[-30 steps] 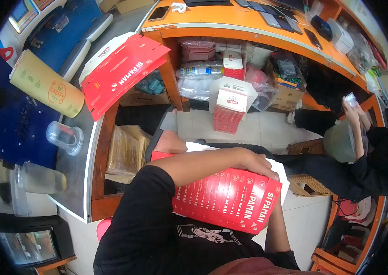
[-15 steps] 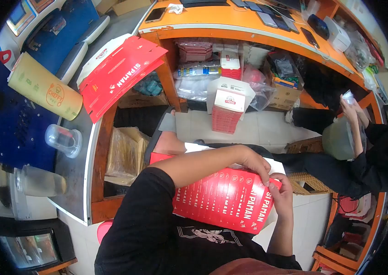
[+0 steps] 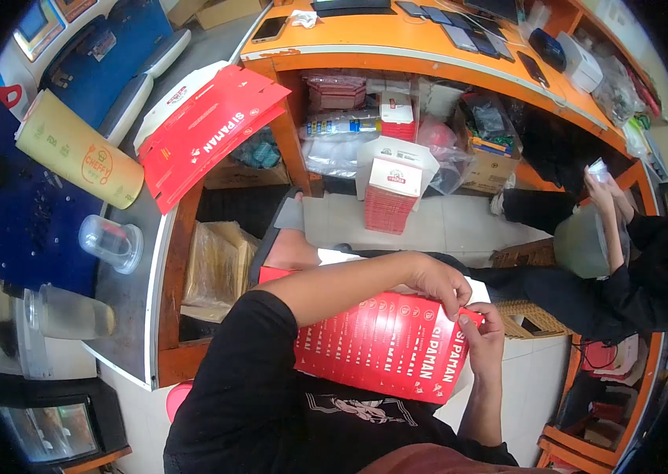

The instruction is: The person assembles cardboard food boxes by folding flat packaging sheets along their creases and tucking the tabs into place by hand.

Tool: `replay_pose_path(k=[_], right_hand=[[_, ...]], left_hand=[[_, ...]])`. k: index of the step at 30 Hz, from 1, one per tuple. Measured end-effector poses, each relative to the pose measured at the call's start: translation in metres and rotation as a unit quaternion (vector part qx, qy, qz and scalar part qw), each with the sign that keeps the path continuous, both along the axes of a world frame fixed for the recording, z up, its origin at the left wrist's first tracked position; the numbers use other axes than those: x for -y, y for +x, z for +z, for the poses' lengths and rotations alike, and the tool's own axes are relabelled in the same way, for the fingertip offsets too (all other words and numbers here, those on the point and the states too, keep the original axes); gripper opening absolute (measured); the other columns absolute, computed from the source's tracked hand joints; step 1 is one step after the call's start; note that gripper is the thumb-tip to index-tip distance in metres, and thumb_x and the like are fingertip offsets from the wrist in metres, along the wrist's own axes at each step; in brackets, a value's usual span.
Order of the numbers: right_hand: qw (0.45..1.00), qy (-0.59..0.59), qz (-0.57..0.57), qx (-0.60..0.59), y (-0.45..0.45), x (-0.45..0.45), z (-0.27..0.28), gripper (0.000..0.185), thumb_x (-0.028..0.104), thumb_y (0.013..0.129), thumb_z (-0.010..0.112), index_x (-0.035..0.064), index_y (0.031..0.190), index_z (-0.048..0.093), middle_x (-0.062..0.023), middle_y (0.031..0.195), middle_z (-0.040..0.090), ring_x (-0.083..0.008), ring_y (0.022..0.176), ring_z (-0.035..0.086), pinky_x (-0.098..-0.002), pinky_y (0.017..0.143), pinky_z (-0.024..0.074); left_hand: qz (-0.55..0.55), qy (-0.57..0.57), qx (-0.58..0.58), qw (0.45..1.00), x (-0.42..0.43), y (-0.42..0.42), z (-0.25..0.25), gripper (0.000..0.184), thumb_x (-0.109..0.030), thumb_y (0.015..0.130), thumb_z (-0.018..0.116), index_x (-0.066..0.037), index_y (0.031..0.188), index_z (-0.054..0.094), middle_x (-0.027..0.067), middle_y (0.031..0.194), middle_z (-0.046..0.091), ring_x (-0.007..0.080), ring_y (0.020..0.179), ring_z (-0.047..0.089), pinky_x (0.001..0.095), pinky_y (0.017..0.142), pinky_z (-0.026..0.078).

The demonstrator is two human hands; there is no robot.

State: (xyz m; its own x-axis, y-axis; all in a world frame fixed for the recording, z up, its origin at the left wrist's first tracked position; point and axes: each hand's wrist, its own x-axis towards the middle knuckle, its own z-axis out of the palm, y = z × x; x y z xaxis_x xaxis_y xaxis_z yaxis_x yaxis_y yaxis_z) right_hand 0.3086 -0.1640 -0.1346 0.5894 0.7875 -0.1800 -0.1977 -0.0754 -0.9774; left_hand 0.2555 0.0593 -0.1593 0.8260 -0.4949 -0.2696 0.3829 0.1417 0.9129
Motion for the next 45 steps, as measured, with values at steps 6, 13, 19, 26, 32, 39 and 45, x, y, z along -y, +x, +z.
replay_pose_path(k=[6, 13, 19, 26, 32, 39, 45], right_hand=[[0.999, -0.025, 0.037, -0.014, 0.0, -0.01, 0.006, 0.019, 0.003, 0.096, 0.065, 0.0033, 0.111, 0.054, -0.0094, 0.104, 0.067, -0.0127, 0.089, 0.068, -0.0272, 0.076, 0.0562], [0.996, -0.018, -0.018, -0.08, -0.026, -0.016, 0.0, 0.021, 0.024, 0.11, 0.041, 0.0075, 0.123, 0.045, -0.0084, 0.114, 0.058, -0.0122, 0.102, 0.059, -0.029, 0.09, 0.0478], [0.993, 0.04, -0.069, -0.093, -0.03, -0.006, -0.014, 0.036, 0.038, 0.11, 0.041, 0.0105, 0.133, 0.044, -0.0107, 0.126, 0.052, -0.0171, 0.112, 0.057, -0.0329, 0.096, 0.0498], [0.94, -0.027, -0.129, -0.314, -0.077, 0.056, -0.071, 0.057, 0.053, 0.109, 0.032, 0.0119, 0.149, 0.028, -0.013, 0.141, 0.047, -0.0223, 0.127, 0.053, -0.0414, 0.105, 0.0484], [0.982, 0.136, -0.041, -0.125, -0.07, 0.039, -0.051, 0.056, 0.049, 0.109, 0.034, 0.0116, 0.15, 0.027, -0.012, 0.146, 0.041, -0.0223, 0.132, 0.048, -0.0411, 0.111, 0.0432], [0.986, 0.14, 0.044, -0.073, -0.023, -0.019, -0.058, 0.07, 0.055, 0.108, 0.022, 0.0027, 0.152, 0.036, -0.0174, 0.157, 0.037, -0.0289, 0.146, 0.034, -0.0464, 0.122, 0.0254], [0.991, 0.109, 0.073, -0.026, -0.022, -0.012, -0.059, 0.073, 0.058, 0.107, 0.017, 0.0034, 0.15, 0.04, -0.0164, 0.16, 0.035, -0.0298, 0.146, 0.034, -0.0457, 0.122, 0.0247]], left_hand=[[0.025, -0.021, -0.028, 0.999, -0.001, -0.013, 0.016, 0.024, -0.014, 0.079, 0.081, -0.007, 0.085, 0.059, 0.0015, 0.078, 0.061, 0.0092, 0.069, 0.057, 0.0258, 0.058, 0.042], [0.009, -0.005, -0.016, 1.0, -0.004, -0.003, -0.008, 0.021, -0.016, 0.087, 0.076, -0.002, 0.095, 0.062, 0.005, 0.085, 0.064, 0.0116, 0.076, 0.06, 0.0279, 0.066, 0.047], [0.034, 0.173, 0.072, 0.982, -0.01, -0.006, 0.005, 0.042, -0.032, 0.086, 0.078, 0.0, 0.108, 0.063, 0.0056, 0.092, 0.066, 0.0141, 0.084, 0.063, 0.0304, 0.075, 0.051], [-0.024, 0.107, -0.047, 0.993, -0.016, -0.012, 0.001, 0.066, -0.052, 0.088, 0.068, 0.002, 0.127, 0.065, 0.0196, 0.126, 0.064, 0.0229, 0.123, 0.056, 0.0343, 0.104, 0.042], [-0.071, 0.191, -0.023, 0.979, -0.014, -0.017, 0.016, 0.082, -0.064, 0.093, 0.053, 0.006, 0.137, 0.057, 0.0246, 0.138, 0.058, 0.0309, 0.13, 0.054, 0.0388, 0.109, 0.041], [-0.105, 0.351, 0.06, 0.928, 0.003, -0.024, 0.034, 0.097, -0.075, 0.096, 0.036, 0.01, 0.142, 0.048, 0.0322, 0.143, 0.05, 0.0412, 0.134, 0.049, 0.0419, 0.112, 0.038], [-0.072, 0.357, 0.113, 0.924, 0.014, -0.035, 0.042, 0.084, -0.069, 0.102, 0.031, 0.006, 0.115, 0.066, 0.0273, 0.111, 0.068, 0.0394, 0.107, 0.064, 0.0438, 0.096, 0.048]])
